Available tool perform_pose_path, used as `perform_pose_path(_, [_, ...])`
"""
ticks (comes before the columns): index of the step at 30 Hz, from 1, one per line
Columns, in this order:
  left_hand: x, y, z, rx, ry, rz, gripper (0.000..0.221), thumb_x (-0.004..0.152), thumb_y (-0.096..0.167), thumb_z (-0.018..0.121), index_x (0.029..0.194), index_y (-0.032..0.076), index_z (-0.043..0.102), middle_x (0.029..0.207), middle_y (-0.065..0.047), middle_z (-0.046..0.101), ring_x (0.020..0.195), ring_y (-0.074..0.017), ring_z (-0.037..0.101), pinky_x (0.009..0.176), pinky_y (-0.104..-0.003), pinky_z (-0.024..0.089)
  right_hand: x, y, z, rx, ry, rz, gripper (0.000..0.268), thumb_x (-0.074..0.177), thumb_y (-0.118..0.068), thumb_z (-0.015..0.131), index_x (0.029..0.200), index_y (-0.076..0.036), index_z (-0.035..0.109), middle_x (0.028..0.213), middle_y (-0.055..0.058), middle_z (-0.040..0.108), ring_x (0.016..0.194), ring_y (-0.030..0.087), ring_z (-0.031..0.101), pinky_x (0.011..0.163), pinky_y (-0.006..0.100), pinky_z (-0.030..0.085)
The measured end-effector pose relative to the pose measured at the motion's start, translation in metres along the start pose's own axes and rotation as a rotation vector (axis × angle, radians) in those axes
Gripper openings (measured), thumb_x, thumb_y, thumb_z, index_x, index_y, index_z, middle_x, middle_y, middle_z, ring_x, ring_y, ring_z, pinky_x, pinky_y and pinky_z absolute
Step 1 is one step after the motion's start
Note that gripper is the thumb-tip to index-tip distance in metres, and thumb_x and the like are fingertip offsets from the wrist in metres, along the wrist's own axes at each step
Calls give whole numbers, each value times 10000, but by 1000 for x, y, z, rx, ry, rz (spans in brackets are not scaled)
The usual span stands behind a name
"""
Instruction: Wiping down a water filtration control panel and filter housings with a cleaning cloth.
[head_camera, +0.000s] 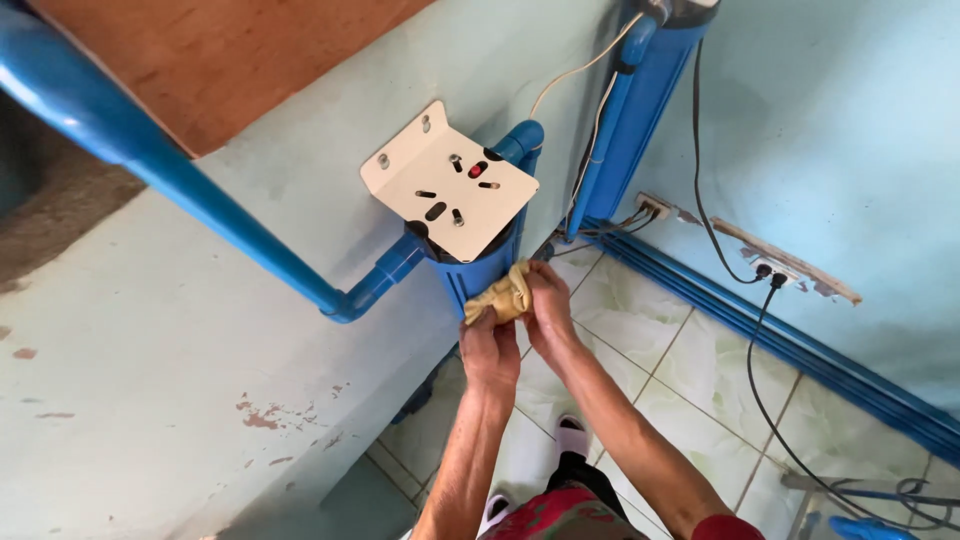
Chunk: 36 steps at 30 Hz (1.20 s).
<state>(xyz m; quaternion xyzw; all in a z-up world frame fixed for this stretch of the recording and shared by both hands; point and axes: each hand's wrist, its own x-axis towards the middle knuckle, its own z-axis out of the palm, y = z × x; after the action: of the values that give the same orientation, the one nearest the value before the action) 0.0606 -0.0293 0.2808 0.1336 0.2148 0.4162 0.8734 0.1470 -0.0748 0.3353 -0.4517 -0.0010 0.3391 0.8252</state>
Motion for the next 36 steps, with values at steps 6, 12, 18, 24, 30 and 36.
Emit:
perform_pose_path(6, [-74,60,100,190,-82,49,313,968,55,569,1279,65,532,1213,-66,664,1131,-204,645,1000,-383,526,-50,-63,30,157,-218,-129,208,971,-79,552,1145,-32,656,1033,64,706,921,156,687,832,316,571])
perform_pose_path(12, [-100,74,92,408,-281,-44,299,986,121,635,1273,66,570,1187,-70,660,1076,-191,618,889,-378,534,-85,-80,9,184,-242,-400,308,990,-29,465,1250,-21,629,1165,114,692,1050,186,663,945,341,539])
perform_pose_path(18, [-120,71,125,462,-402,-166,345,1008,241,617,1317,89,592,1193,-30,689,1096,-164,642,871,-365,554,-101,-125,25,-28,-247,-670,426,969,24,519,1392,-12,564,1310,97,644,1188,183,634,1038,332,523])
perform_pose_path(24, [-101,47,134,390,-353,-173,324,1001,220,594,1317,147,594,1221,-4,674,1074,-136,640,867,-372,517,-92,-150,56,-890,-216,-1071,460,926,91,514,1372,27,606,1387,151,540,1276,272,579,1065,322,469])
perform_pose_path(30, [-80,27,106,272,-295,-145,263,1030,152,575,1286,103,606,1190,-38,675,988,-137,649,858,-378,508,-81,-136,63,-1104,-169,-1208,454,905,77,544,1322,-53,671,1209,164,597,1092,318,634,938,359,527])
perform_pose_path(36, [-81,6,115,260,-274,-126,253,1039,131,565,1286,100,608,1194,-37,675,1015,-155,653,877,-371,531,-68,-145,47,-1076,-230,-1198,508,882,87,546,1334,-99,684,1216,159,613,1092,323,644,953,376,539])
